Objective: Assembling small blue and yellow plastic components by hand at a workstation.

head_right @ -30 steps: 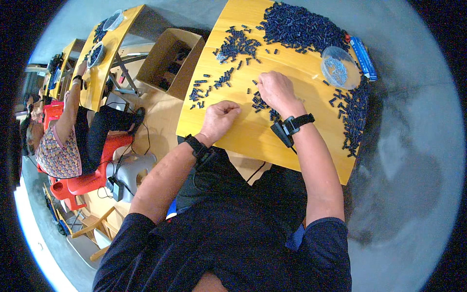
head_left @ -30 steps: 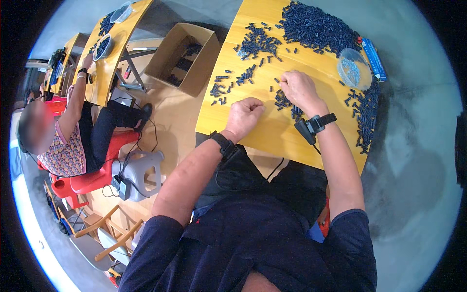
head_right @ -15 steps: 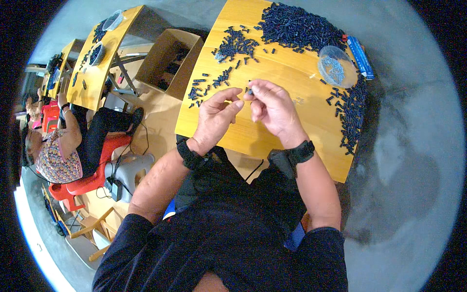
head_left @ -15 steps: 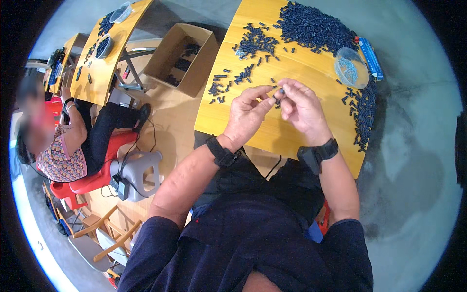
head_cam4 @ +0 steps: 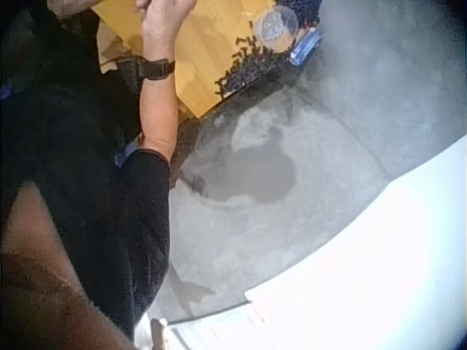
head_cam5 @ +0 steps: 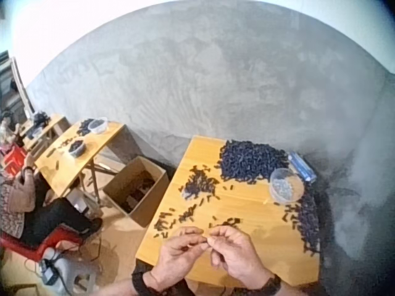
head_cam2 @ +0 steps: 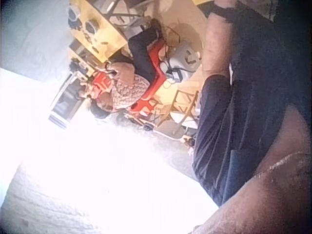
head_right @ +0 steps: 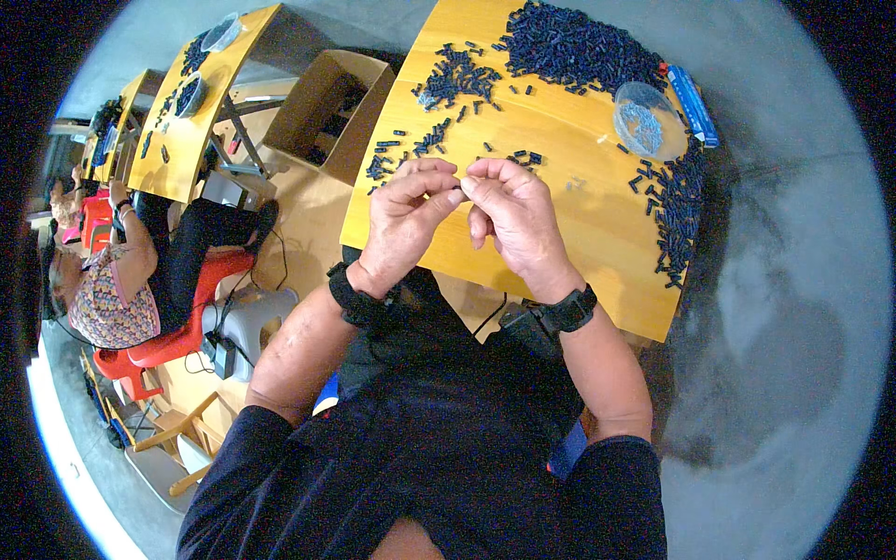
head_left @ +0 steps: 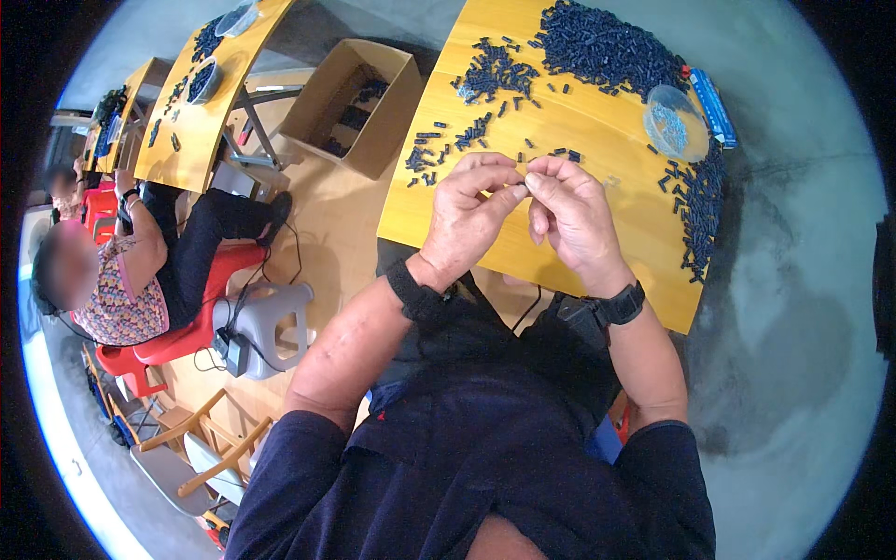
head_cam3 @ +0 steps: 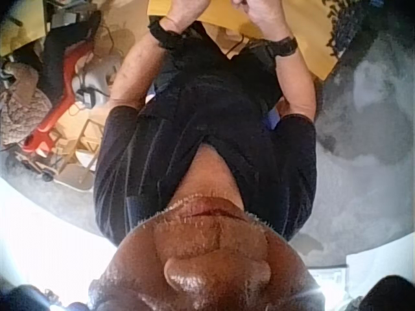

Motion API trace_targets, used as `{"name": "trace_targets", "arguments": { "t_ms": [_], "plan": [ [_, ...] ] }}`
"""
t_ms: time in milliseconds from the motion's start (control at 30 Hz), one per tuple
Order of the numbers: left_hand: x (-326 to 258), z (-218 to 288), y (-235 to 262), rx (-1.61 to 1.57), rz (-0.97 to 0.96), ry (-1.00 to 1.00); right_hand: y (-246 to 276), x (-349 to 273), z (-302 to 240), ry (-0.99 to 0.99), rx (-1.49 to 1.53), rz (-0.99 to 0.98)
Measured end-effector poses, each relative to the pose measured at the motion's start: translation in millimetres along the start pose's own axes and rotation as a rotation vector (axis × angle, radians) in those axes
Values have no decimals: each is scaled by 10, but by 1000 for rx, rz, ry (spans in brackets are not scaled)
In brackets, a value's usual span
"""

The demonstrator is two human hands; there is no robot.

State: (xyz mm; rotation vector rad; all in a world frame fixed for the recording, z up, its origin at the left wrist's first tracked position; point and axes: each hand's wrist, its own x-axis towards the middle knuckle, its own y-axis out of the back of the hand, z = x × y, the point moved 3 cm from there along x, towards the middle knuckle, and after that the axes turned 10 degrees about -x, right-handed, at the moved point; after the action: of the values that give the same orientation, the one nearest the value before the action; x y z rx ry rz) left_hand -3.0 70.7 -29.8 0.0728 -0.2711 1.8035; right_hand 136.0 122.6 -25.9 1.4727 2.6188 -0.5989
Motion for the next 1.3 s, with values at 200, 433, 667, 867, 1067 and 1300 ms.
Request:
{"name": "trace_targets", "arguments": {
  "t_ms": [200,433,667,867,1067,1300],
  "plan": [
    [-75,30,7,-311,111,337,-68,-90,-8,-52,190,-19],
    [-97,1,-12,-746,103,512,-158,-129,-70,111,-121,-2],
    [-114,-54,9,-763,62,571,-229,-146,-147,243,-389,62],
    [-125,-43,170,-704,-132,695,-203,-174,-231,296,-659,-28],
    [-59,-97,356,-640,-358,844,-202,-105,-218,468,-825,-226],
    [-103,-246,464,-557,-398,907,9,433,92,191,-989,-25]
  ]
}}
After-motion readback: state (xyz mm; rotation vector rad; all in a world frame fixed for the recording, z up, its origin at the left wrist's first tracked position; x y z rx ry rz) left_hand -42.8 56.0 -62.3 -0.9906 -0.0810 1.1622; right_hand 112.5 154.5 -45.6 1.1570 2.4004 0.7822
